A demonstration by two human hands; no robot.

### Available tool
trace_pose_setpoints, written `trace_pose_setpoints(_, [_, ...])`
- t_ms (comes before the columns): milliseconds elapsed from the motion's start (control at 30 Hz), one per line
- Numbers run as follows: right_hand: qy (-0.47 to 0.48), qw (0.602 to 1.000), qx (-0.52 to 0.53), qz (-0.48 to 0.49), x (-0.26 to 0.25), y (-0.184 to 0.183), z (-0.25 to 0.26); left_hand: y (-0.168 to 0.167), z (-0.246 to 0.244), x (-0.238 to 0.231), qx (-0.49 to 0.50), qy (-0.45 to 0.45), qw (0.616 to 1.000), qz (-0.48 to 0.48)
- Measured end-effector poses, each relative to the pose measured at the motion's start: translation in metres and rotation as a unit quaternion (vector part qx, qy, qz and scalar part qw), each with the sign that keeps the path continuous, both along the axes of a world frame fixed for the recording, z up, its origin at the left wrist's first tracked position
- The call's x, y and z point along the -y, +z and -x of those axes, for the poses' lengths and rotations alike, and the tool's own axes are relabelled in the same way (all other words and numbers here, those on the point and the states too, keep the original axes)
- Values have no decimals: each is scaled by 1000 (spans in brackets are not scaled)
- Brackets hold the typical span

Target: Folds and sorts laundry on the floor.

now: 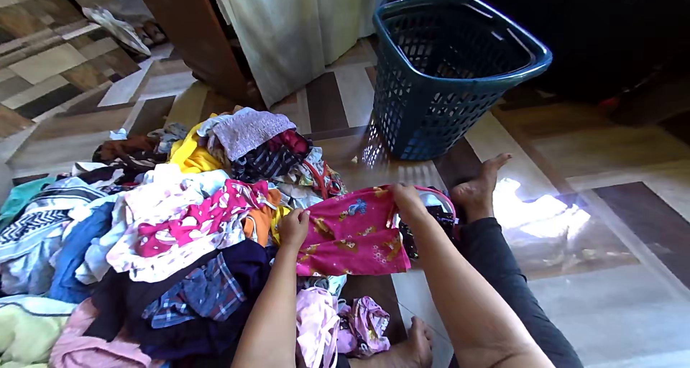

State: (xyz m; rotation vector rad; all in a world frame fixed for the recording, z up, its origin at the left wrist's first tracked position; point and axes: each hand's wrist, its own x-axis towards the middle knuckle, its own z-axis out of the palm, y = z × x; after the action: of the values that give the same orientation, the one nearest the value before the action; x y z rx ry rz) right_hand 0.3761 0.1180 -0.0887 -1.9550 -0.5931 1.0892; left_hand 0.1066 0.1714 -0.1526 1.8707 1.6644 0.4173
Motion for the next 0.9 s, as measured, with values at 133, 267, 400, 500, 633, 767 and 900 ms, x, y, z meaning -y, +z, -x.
trace_pose_setpoints(133, [-141, 962, -217, -87, 9, -1, 3, -6, 7, -1, 86, 16, 996, -20])
trace_pose_setpoints(267, [-109, 968, -210, -86, 13, 1, 5, 2, 8, 0, 104, 12, 994, 5])
trace_pose_setpoints(400, [-16, 989, -126, -74, 16, 0, 6, 18, 7, -6, 59, -10, 996, 69])
trace_pose_setpoints(500, [7, 992, -107, -62, 20, 3, 10, 33, 5, -10, 17, 13, 991, 134])
trace_pose_setpoints(633, [36, 996, -70, -45, 27, -1, 11, 33, 8, -17, 41, -8, 987, 156])
trace_pose_setpoints(767, [29, 996, -70, -47, 29, -1, 9, 37, 6, -15, 150, 15, 975, 165])
trace_pose_setpoints(900, [6, 988, -112, -104, 31, 1, 5, 39, 10, -14, 222, 75, 957, 169])
